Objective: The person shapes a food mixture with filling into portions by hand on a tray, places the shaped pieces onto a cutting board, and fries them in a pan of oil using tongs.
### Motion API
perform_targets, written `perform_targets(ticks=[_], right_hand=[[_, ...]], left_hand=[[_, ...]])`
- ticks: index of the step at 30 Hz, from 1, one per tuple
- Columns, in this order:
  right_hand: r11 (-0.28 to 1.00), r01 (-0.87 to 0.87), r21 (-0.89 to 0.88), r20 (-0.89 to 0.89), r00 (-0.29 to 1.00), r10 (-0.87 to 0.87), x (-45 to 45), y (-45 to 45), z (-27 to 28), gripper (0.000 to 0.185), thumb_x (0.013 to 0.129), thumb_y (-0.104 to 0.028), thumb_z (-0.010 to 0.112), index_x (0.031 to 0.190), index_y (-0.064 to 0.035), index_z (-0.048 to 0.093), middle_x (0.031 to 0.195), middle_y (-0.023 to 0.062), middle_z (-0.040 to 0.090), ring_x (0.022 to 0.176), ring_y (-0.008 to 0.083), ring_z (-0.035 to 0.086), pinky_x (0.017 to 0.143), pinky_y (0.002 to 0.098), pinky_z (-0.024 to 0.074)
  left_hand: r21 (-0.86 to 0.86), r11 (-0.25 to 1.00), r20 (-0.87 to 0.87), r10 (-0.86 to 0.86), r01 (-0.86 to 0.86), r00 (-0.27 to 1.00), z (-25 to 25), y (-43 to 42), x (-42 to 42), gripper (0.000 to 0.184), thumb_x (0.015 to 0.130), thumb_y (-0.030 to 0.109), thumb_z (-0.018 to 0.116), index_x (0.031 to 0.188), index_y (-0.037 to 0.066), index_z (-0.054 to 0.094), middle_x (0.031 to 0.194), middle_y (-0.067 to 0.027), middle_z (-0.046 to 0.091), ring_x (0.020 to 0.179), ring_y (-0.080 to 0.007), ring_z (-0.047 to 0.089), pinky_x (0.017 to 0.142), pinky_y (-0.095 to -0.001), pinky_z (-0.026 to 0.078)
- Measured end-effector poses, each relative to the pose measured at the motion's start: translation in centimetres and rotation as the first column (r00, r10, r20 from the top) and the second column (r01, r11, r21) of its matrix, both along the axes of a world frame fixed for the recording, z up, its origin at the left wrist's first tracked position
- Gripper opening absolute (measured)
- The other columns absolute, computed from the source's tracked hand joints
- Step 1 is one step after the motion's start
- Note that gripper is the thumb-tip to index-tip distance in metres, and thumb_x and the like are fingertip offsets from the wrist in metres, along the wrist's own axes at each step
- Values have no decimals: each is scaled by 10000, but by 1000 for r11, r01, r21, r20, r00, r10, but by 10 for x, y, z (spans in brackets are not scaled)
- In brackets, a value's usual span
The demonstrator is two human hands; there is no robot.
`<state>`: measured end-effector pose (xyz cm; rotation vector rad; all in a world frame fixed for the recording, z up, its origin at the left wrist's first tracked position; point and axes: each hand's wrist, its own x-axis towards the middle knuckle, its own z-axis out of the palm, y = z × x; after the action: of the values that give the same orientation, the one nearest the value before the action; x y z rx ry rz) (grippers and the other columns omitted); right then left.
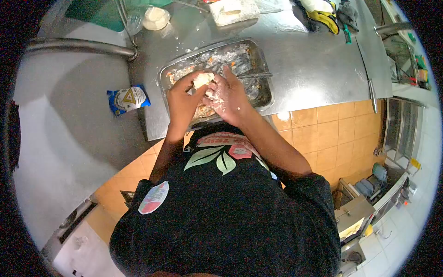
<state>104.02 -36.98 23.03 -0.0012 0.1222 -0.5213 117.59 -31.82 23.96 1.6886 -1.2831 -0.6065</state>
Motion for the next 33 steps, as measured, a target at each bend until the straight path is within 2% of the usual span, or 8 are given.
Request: perform_targets(ticks=[4, 10, 16, 19, 20, 24, 28, 33], right_hand=[[995, 97, 38, -416, 906, -73, 1, -1, 16, 539, 919, -533, 350, 1173, -84, 504, 982, 36, 585, 902, 175, 544, 790, 318, 422], [986, 126, 113, -261, 961, -93, -4, -6, -10, 506, 937, -441, 357, 1231, -47, 475, 1101, 88, 589, 1026, 223, 539, 920, 371, 392], [998, 67, 20, -296, 954, -58, -6, -15, -15, 419, 916, -321, 479, 1223, -36, 476, 1121, 74, 569, 1052, 196, 525, 898, 352, 413], [974, 44, -221, -632, 755, -177, -3, -15, -1, 385, 869, -215, 570, 1208, -47, 494, 1123, 69, 557, 1026, 158, 529, 859, 312, 427], [947, -9, -320, -634, 745, -207, -3, -17, -2, 420, 831, -144, 612, 1224, -56, 493, 1120, 59, 549, 968, 141, 538, 822, 280, 429], [410, -331, -850, -524, 619, -585, 1, -28, 11, 527, 798, -89, 623, 1294, -90, 447, 1116, 92, 563, 970, 163, 550, 831, 279, 427], [24, -406, -913, -347, 746, -568, 19, -28, 41, 706, 693, -15, 646, 1345, -117, 396, 1102, 169, 596, 947, 274, 601, 841, 371, 458], [-455, -494, -741, -16, 690, -723, 41, -40, 47, 591, 673, -116, 696, 1235, -108, 511, 895, 147, 635, 819, 364, 601, 765, 408, 489]], left_hand=[[27, 986, 115, -165, 163, 980, 22, -4, -4, 358, 718, 34, 699, 1070, 32, 636, 1017, -153, 652, 877, -175, 644, 769, -275, 490], [210, 969, -20, -129, 131, 991, 21, -7, -7, 269, 725, 86, 687, 990, 46, 668, 928, -116, 673, 928, -253, 635, 788, -319, 491], [26, 961, 614, -234, 276, 754, 32, -10, -10, 258, 809, 155, 606, 1045, 64, 657, 1171, -146, 580, 1061, -325, 552, 933, -386, 401], [-123, 967, 310, -177, 224, 934, 31, -7, 0, 283, 847, 202, 563, 1067, 41, 641, 1256, -153, 520, 1129, -322, 505, 963, -390, 370], [-155, 980, -45, -136, 128, 990, 32, -6, 1, 322, 898, 237, 503, 1125, 29, 597, 1211, -129, 553, 1144, -251, 491, 976, -370, 353], [193, 955, -749, 292, -225, 594, 8, 4, 15, 388, 943, 302, 413, 1197, 22, 498, 1114, -88, 569, 1064, -192, 524, 903, -329, 407], [-52, 992, -990, -36, 112, -138, -9, 11, 28, 375, 931, 326, 412, 1171, 59, 521, 1114, -72, 592, 1017, -183, 562, 859, -357, 445], [-61, 998, -964, -58, 3, -260, -15, 13, 28, 325, 920, 259, 436, 1138, 41, 540, 1113, -94, 601, 1034, -230, 565, 936, -430, 418]])
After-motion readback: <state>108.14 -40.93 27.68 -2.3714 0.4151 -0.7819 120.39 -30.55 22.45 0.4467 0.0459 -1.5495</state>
